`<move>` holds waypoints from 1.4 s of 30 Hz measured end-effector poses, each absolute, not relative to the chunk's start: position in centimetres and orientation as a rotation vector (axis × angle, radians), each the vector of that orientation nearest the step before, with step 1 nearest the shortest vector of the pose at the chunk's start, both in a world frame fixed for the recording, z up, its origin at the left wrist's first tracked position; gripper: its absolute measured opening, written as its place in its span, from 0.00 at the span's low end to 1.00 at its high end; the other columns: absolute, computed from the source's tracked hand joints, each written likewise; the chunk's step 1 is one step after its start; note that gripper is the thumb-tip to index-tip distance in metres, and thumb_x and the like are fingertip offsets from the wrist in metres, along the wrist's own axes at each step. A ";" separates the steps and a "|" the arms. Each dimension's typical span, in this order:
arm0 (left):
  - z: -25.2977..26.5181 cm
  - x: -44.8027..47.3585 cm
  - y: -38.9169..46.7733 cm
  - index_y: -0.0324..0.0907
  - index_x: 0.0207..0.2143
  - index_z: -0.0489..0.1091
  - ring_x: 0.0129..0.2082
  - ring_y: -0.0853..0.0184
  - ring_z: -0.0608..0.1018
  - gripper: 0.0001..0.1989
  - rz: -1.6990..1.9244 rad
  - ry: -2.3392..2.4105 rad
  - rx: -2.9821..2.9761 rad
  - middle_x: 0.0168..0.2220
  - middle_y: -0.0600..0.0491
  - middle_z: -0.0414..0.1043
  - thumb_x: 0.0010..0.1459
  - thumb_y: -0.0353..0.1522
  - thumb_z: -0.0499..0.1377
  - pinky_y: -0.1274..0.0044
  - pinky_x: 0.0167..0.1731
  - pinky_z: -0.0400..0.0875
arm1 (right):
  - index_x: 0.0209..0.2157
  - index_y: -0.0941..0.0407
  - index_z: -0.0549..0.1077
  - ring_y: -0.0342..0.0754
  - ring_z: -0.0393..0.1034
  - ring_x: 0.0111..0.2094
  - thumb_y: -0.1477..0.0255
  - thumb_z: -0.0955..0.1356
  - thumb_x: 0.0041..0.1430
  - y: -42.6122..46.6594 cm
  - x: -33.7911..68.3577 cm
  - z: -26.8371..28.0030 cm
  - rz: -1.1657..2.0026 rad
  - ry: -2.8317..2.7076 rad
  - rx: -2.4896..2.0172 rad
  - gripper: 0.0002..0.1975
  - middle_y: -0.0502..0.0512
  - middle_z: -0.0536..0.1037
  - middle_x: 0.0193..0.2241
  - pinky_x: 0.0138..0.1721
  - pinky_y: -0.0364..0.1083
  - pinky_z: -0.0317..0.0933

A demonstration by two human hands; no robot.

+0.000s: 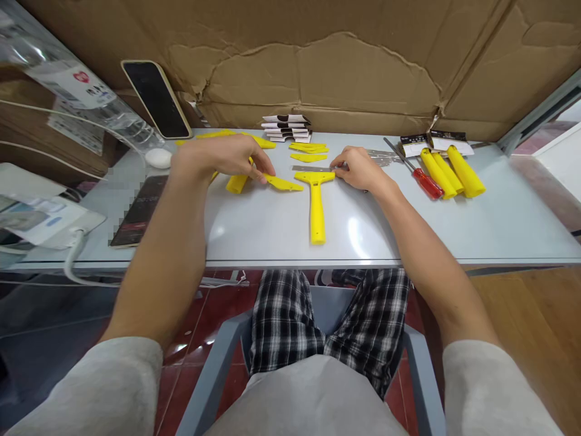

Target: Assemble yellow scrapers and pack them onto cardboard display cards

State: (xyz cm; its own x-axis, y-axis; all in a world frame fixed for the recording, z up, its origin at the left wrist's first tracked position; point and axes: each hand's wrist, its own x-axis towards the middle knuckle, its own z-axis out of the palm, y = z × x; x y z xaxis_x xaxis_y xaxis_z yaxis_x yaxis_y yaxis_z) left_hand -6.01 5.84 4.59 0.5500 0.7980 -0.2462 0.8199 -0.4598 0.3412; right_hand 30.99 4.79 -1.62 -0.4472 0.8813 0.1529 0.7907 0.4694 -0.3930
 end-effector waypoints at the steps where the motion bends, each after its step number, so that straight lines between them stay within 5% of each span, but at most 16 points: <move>1: 4.7 -6.1 5.9 0.51 0.47 0.90 0.50 0.55 0.87 0.22 -0.173 1.338 2.360 0.45 0.55 0.90 0.51 0.49 0.74 0.72 0.56 0.76 | 0.56 0.57 0.88 0.43 0.71 0.45 0.57 0.69 0.69 4.8 30.9 -1.5 0.388 -2.387 -1.434 0.25 0.63 0.80 0.52 0.70 0.52 0.70; 6: 5.0 -5.1 5.5 0.55 0.56 0.89 0.52 0.55 0.85 0.25 -0.236 1.372 2.392 0.50 0.54 0.89 0.54 0.43 0.73 0.71 0.55 0.74 | 0.49 0.61 0.87 0.45 0.71 0.46 0.56 0.70 0.68 4.6 30.2 -1.2 0.411 -2.358 -1.472 0.24 0.65 0.81 0.49 0.69 0.53 0.69; 15: 1.4 -1.7 5.2 0.47 0.65 0.83 0.48 0.57 0.82 0.24 0.491 1.356 2.615 0.60 0.45 0.83 0.68 0.36 0.66 0.64 0.63 0.72 | 0.45 0.62 0.83 0.44 0.70 0.45 0.66 0.68 0.66 4.2 29.3 -1.1 0.440 -2.302 -1.478 0.16 0.63 0.81 0.48 0.65 0.52 0.69; 31: 1.7 -0.1 4.5 0.48 0.52 0.85 0.46 0.56 0.84 0.15 0.675 1.244 2.548 0.48 0.48 0.85 0.63 0.33 0.70 0.62 0.57 0.76 | 0.43 0.60 0.76 0.40 0.69 0.43 0.50 0.69 0.72 4.6 30.4 -1.0 0.555 -2.074 -1.383 0.25 0.60 0.79 0.45 0.59 0.49 0.72; 38: 2.2 -0.2 4.0 0.46 0.47 0.88 0.44 0.57 0.85 0.11 0.631 1.275 2.475 0.44 0.48 0.87 0.61 0.32 0.72 0.63 0.56 0.77 | 0.55 0.56 0.76 0.41 0.72 0.43 0.43 0.74 0.65 3.7 30.1 -0.8 0.737 -1.989 -1.278 0.33 0.59 0.80 0.44 0.51 0.46 0.76; 42: 2.2 -0.5 4.0 0.45 0.49 0.88 0.43 0.58 0.86 0.14 0.621 1.239 2.448 0.44 0.48 0.88 0.61 0.33 0.74 0.65 0.53 0.79 | 0.51 0.58 0.80 0.40 0.72 0.41 0.39 0.78 0.58 2.8 30.0 -0.1 0.774 -2.015 -1.276 0.38 0.60 0.81 0.43 0.48 0.46 0.76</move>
State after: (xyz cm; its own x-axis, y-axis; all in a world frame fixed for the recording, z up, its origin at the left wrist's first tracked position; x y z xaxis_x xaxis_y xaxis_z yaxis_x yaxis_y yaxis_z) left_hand -0.46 4.02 2.22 0.5278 0.8172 0.2316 0.6746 -0.5690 0.4703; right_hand 29.97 2.84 -0.08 -0.3383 0.9211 0.1926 0.5553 0.3607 -0.7494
